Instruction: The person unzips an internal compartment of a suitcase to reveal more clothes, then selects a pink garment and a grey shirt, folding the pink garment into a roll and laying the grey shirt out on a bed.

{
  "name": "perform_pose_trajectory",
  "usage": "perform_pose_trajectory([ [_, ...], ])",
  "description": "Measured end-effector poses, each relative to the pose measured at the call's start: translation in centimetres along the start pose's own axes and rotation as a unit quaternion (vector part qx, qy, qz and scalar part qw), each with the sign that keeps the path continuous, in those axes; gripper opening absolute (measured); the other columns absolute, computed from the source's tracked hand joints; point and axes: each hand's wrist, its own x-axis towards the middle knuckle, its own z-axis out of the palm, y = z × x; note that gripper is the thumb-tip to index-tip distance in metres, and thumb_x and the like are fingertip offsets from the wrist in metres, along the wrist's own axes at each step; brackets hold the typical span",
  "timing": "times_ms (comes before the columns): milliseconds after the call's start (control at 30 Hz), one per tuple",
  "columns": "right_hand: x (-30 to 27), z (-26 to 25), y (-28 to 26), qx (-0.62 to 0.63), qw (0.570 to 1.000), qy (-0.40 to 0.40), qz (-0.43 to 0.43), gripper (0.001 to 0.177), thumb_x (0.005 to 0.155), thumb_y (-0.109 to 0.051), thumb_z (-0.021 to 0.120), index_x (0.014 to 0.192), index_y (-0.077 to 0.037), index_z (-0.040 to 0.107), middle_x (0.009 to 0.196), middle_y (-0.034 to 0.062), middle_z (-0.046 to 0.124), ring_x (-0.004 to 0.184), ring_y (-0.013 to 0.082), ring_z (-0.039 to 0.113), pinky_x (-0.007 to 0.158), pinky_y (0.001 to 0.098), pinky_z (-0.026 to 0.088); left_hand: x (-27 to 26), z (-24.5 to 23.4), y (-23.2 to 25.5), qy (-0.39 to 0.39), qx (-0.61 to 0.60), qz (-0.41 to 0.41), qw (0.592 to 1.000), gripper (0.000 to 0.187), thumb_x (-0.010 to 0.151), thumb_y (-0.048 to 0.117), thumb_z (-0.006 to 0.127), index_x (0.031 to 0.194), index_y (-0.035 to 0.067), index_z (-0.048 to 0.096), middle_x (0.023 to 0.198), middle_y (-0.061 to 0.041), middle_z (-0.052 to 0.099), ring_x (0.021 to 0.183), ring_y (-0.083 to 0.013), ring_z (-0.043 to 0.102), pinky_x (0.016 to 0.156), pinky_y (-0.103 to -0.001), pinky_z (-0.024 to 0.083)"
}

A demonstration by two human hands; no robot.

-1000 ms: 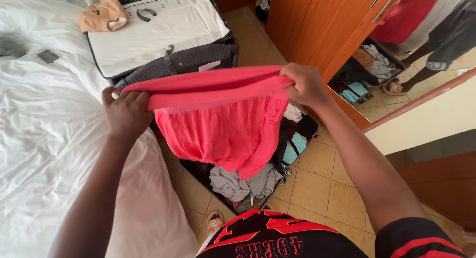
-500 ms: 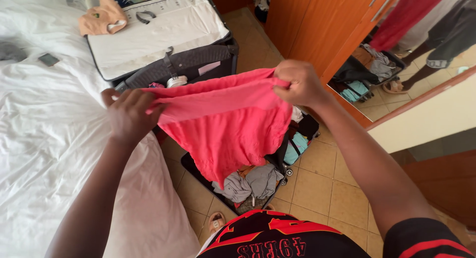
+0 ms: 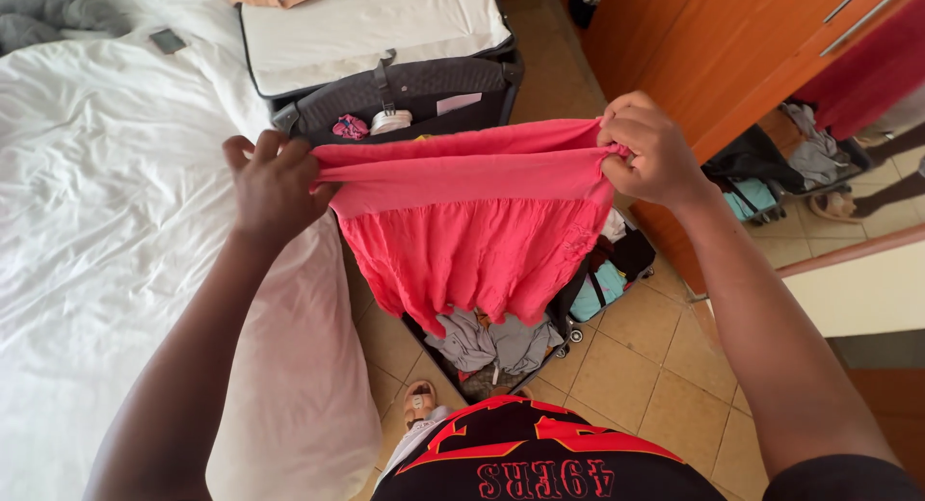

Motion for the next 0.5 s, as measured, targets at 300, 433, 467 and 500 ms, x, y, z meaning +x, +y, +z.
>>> perform_pose_trajectory([
  [300,-0.7,-1.5,3.4,0.156,0.973,-0.069,0.152,0.016,0.080,0.012,0.046,0.082,0.000,0.058,0.123,0.0038,0.058,0.110,0.0163,0.068,0.072,0.0274,0.059,-2.1,-1.9,2.3,0.041,-0.144,-0.106,0.983,0.021,0.080,0.011,0.089,0.093,0.000,0.076,0.101,-0.015,0.075,0.090,-0.0344,0.072,0.084,-0.041,0.056],
  [433,-1.6,0.7,6.9,0.309,0.921,-0.068,0.228,0.022,0.088,0.011,0.043,0.092,-0.002,0.059,0.098,0.0037,0.069,0.091,0.0120,0.065,0.077,0.0250,0.055,-3.3,-3.4,4.9,0.079,-0.235,-0.202,0.947,0.015,0.087,0.003,0.082,0.101,-0.001,0.077,0.111,-0.017,0.076,0.095,-0.0279,0.072,0.085,-0.035,0.057],
  [467,-1.3,1.6,7.8,0.365,0.897,-0.039,0.246,0.022,0.089,0.011,0.042,0.095,-0.004,0.056,0.096,0.0022,0.062,0.087,0.0098,0.058,0.073,0.0240,0.050,-3.5,-3.6,5.2,0.069,-0.316,-0.277,0.905,0.012,0.092,0.001,0.075,0.103,-0.001,0.076,0.104,-0.014,0.075,0.091,-0.0200,0.071,0.083,-0.032,0.057],
  [500,-1.5,2.1,8.2,0.420,0.867,-0.011,0.267,0.022,0.091,0.011,0.040,0.098,-0.006,0.053,0.093,0.0007,0.055,0.082,0.0076,0.051,0.069,0.0231,0.045,-3.9,-3.7,5.7,0.057,-0.395,-0.347,0.849,0.011,0.097,-0.001,0.069,0.106,-0.001,0.074,0.097,-0.010,0.074,0.088,-0.0122,0.070,0.082,-0.029,0.058],
])
